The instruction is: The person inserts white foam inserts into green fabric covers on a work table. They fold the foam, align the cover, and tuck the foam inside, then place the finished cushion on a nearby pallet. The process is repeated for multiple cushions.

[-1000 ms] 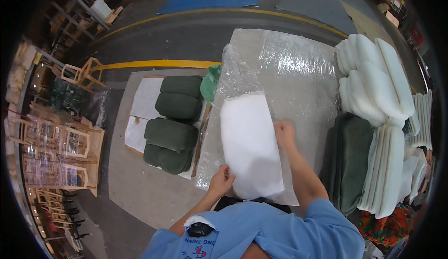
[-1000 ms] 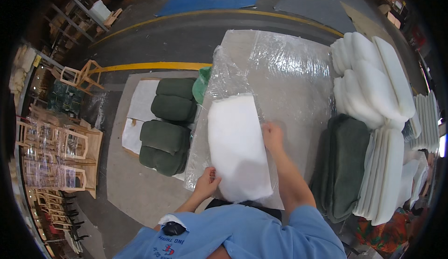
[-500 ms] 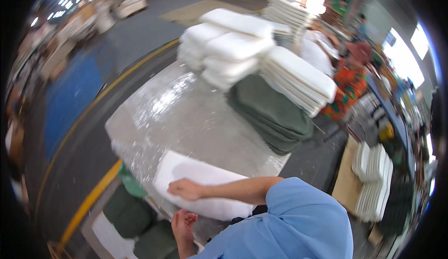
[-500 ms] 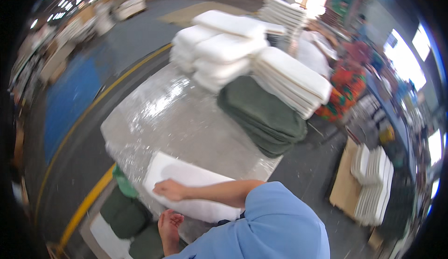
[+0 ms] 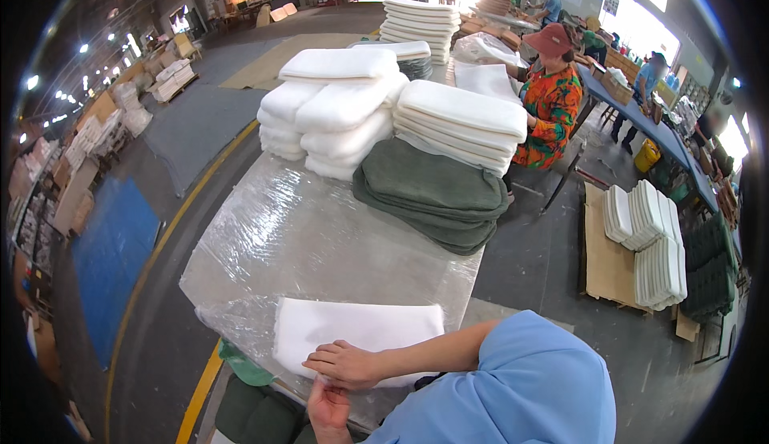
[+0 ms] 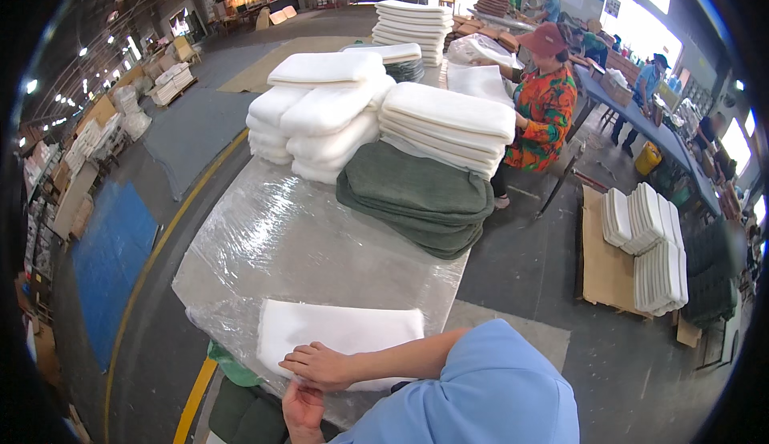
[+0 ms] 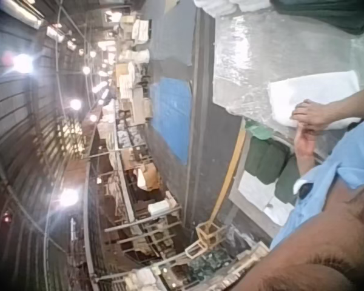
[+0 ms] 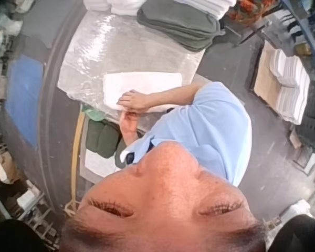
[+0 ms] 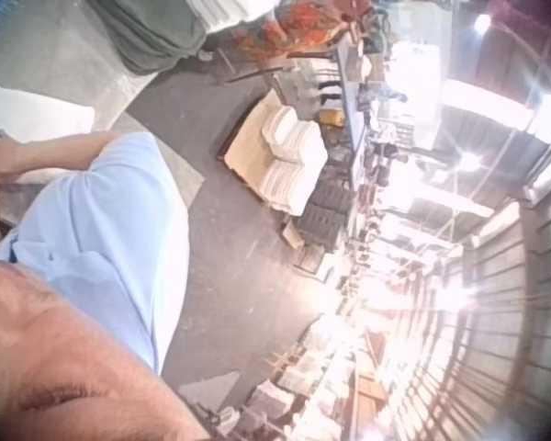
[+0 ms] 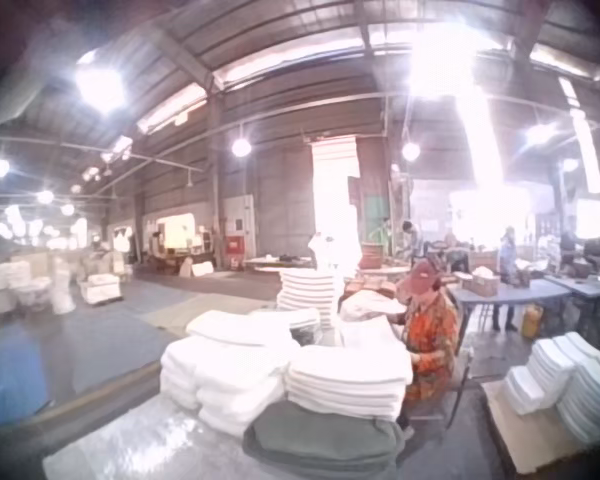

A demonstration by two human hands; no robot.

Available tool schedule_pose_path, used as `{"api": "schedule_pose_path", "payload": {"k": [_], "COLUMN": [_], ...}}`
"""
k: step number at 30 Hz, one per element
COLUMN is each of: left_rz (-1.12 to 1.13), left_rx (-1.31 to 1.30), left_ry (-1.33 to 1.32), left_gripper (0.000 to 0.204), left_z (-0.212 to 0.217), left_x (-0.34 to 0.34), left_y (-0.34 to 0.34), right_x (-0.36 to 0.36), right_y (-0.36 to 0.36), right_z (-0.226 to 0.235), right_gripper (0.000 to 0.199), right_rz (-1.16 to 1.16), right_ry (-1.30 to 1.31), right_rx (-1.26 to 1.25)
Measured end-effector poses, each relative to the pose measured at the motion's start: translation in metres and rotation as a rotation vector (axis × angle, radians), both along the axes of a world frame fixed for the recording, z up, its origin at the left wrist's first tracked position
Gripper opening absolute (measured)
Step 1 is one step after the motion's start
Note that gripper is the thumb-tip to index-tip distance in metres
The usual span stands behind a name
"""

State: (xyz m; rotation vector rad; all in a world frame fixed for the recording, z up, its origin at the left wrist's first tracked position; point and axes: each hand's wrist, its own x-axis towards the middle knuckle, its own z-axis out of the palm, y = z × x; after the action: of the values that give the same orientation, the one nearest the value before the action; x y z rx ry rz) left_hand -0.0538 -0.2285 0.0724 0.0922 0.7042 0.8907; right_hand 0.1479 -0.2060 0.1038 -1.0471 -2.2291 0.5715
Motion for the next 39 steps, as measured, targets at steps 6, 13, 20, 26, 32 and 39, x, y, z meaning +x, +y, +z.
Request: {"api": "schedule_pose_path", "payload": {"k": [6,13,20,26,32,39], "left_rz": [-0.122,0.166,0.683,0.052,-0.654,-0.676], "left_rx": [0.07,0.102,0.231,0.436,0.157,0.657], "left_ry": [0.279,0.498,0.94,1.935,1.364,1.768], "left_gripper": [0.034,0.016,0.01,0.014,0.032,0.054], "left_z": [0.021,0.021,-0.017,-0.115,-0.181,-0.14], "left_x": [-0.008,-0.063,-0.179,-0.187,-0.195,-0.231], "left_y": [-0.018,0.03,0.17,0.279,0.303,0.277], "right_x": [-0.007,-0.008,-0.006,-0.006,-0.008,-0.01], "right_y": [-0.001,0.049,0.067,0.076,0.077,0.078], "right_z": [0.0,0.014,-0.047,-0.056,-0.058,-0.058], "right_gripper": [0.105,0.104,0.063,0.048,0.051,0.052], "right_rz": [0.208,0.198,-0.042,-0.078,-0.064,-0.04], "right_ry": [-0.088,0.168,-0.299,-0.262,-0.311,-0.315], "right_rx": [-0.084,-0.196,-0.047,-0.123,-0.155,-0.146]}}
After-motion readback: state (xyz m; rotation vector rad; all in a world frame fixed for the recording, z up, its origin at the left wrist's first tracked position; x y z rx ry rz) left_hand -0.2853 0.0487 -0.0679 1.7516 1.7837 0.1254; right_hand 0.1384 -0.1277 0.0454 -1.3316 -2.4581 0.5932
